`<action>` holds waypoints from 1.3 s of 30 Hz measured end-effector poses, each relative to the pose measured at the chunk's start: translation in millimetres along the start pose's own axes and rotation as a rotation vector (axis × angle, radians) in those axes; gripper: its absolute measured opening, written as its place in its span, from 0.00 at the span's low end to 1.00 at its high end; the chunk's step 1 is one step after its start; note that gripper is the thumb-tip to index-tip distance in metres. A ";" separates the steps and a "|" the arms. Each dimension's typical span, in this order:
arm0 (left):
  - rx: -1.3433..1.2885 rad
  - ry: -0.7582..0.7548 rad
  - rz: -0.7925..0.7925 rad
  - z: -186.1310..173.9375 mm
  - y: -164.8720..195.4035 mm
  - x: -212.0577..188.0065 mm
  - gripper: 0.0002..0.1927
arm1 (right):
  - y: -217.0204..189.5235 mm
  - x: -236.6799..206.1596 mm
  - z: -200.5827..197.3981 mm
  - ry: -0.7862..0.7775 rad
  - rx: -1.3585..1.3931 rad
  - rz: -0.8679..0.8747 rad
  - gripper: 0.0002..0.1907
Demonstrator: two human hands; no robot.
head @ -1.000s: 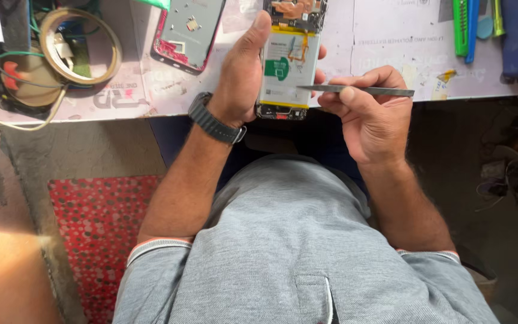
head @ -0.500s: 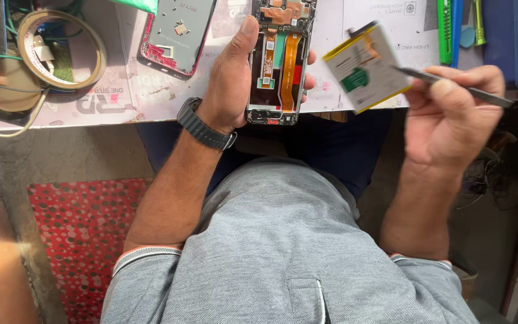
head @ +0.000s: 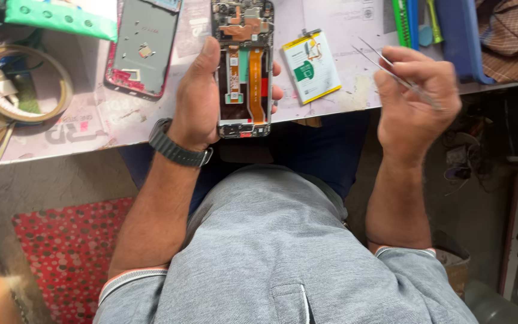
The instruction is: The person uses tweezers to remove the battery and ribbon cables from a disassembled smartphone. They then reposition internal components and place the battery back into the device.
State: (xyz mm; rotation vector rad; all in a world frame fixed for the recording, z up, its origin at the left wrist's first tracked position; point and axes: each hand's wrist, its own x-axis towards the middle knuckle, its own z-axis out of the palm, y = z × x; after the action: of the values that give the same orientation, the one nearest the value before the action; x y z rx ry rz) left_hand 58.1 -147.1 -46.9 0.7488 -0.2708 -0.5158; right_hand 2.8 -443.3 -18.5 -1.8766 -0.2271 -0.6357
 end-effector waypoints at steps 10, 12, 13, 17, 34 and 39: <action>0.016 0.029 -0.005 8.0 9.2 1.9 0.36 | 3.5 51.4 -1.9 -0.386 -0.743 -0.482 0.14; 0.032 0.037 -0.002 9.0 11.8 1.6 0.36 | -7.8 50.5 -5.5 -0.361 -0.777 -0.427 0.17; 0.037 0.037 -0.003 9.6 12.8 1.2 0.35 | -10.3 49.0 -1.3 -0.355 -0.669 -0.416 0.13; 0.021 0.045 -0.024 10.5 15.5 -0.6 0.32 | -20.7 22.6 32.0 -0.441 -0.378 -0.393 0.32; 0.004 0.007 0.030 11.2 18.7 6.2 0.30 | -2.8 17.3 71.0 -0.593 -0.611 -0.403 0.47; 0.040 0.055 -0.038 15.1 25.5 5.9 0.26 | 8.6 19.2 72.3 -0.329 -0.403 -0.390 0.29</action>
State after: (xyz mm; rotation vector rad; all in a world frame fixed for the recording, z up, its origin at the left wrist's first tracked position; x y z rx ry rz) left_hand 65.7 -143.3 -17.9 0.8073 -0.2164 -0.5261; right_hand 45.8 -383.6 -34.7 -2.3500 -0.7379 -0.6636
